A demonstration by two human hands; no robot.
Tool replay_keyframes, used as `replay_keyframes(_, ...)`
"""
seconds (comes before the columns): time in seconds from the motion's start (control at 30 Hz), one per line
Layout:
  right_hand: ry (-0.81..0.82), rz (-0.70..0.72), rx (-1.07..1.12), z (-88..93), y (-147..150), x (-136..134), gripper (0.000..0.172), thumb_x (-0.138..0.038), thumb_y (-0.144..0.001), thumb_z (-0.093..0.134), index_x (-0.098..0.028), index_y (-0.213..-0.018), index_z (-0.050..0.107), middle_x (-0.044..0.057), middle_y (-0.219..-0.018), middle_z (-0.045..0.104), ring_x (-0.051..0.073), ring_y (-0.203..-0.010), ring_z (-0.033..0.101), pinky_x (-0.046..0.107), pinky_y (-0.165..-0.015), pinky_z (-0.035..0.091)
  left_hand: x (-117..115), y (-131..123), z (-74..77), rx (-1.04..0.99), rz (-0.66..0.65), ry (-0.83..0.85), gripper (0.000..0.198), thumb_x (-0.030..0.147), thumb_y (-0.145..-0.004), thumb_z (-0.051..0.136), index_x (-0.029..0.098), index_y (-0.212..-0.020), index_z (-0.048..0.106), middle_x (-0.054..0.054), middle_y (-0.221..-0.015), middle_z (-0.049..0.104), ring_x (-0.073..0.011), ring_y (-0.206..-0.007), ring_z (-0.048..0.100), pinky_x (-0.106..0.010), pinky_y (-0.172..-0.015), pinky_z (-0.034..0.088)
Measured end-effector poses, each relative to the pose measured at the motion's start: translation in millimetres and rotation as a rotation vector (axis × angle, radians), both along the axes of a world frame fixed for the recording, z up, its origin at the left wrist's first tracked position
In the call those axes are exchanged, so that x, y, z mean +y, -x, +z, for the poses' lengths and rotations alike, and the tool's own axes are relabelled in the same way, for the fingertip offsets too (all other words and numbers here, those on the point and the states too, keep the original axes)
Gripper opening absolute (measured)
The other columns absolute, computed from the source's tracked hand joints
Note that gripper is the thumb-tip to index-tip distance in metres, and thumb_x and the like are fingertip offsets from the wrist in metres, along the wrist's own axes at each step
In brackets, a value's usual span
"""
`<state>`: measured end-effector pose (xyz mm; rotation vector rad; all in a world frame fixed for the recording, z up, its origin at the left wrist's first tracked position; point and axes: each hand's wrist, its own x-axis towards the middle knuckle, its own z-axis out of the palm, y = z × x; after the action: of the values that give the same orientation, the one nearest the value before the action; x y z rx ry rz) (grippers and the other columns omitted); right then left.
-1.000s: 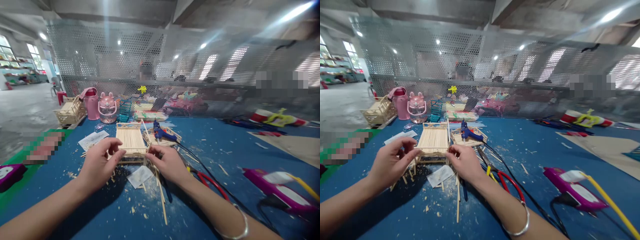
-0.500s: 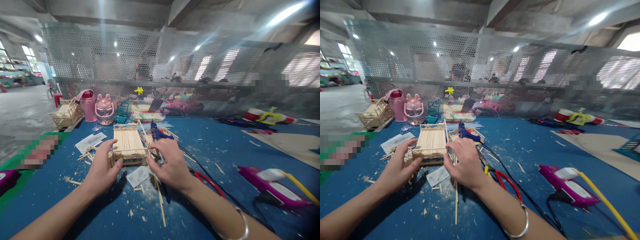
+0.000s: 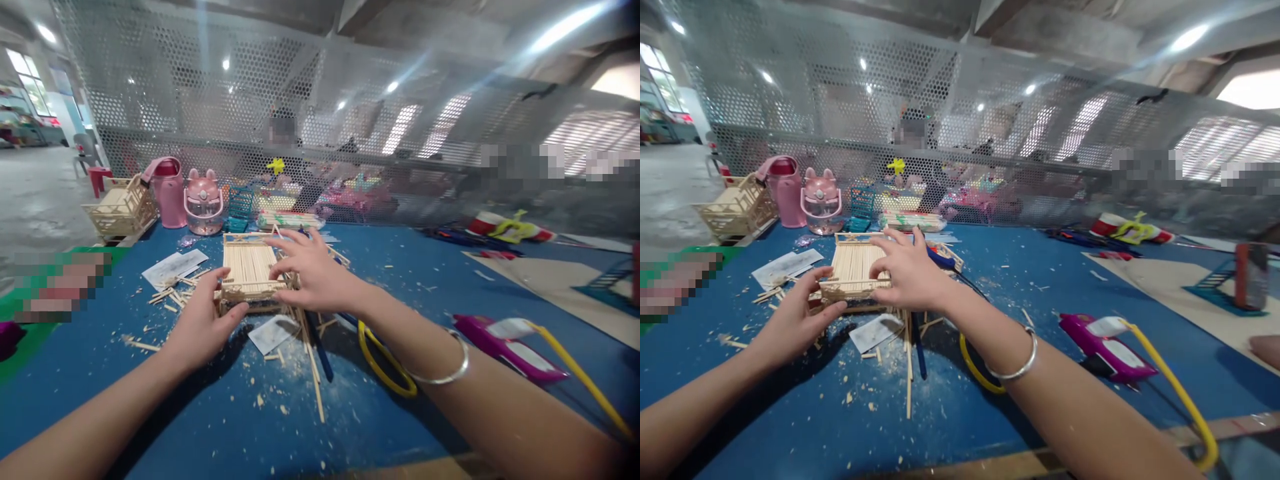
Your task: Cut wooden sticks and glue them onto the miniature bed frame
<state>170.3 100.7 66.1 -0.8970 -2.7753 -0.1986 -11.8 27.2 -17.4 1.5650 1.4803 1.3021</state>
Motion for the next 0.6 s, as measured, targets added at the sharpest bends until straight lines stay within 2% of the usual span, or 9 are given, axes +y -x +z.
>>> replay_keyframes(0.3,0.139,-0.004,0.001,-0.5,7.1,4.9,0.009,-0.026,-0.072,0.069,-0.025,-0.081,0.07,0.005,-0.132,0.052,0.03,-0.131,0.031,0.068,-0.101,0.01,1.8,2.6,-1.7,0.036,0.008,-0.029,0.055,0.029,-0.077,0.056,0.014,-0.126,0.034,-0.018,-0.127,0.045,-0.0301,-0.114,0.049,-0.046,-0.088,0.046)
replay_keyframes(0.6,0.205,-0.026,0.015,0.1,7.6,4.7,0.011,-0.021,-0.071,0.071,-0.024,-0.081,0.069,0.005,-0.131,0.053,0.029,-0.132,0.032,0.066,-0.102,0.01,1.8,3.6,-2.0,0.09,0.01,-0.034,0.055,0.03,-0.078,0.055,0.013,-0.126,0.035,-0.019,-0.129,0.045,-0.0295,-0.115,0.05,-0.045,-0.089,0.046)
